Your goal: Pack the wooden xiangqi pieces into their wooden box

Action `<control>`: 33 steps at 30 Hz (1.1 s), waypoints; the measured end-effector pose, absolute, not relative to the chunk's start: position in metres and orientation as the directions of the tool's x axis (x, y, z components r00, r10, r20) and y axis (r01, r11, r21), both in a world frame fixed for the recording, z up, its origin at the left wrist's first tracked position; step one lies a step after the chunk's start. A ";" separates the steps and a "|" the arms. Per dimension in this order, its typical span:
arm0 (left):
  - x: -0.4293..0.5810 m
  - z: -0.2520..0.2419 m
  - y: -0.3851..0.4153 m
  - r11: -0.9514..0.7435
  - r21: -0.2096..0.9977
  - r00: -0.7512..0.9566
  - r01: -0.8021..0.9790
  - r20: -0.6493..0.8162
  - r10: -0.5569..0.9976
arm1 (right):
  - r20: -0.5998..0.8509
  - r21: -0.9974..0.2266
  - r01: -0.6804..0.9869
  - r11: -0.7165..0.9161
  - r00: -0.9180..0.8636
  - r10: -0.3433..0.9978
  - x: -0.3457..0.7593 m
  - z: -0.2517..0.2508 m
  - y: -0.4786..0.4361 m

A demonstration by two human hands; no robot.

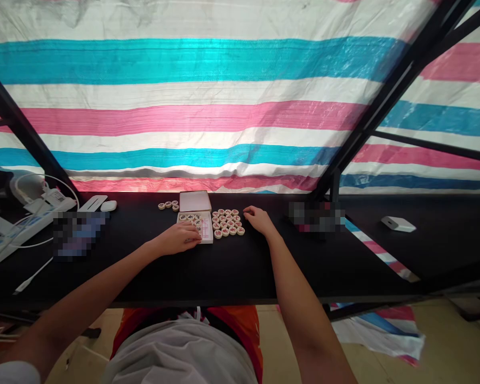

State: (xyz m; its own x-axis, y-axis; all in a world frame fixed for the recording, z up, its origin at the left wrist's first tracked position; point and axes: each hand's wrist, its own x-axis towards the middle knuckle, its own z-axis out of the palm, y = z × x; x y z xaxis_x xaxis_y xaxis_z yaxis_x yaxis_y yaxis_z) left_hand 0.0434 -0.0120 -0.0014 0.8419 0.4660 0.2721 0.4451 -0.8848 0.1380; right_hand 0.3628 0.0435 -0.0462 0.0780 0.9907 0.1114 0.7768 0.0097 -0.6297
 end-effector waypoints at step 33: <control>-0.053 0.009 0.055 -0.224 0.206 0.194 0.953 0.159 0.968 | 0.104 -0.633 0.774 0.019 0.061 0.993 0.365 -0.049 0.047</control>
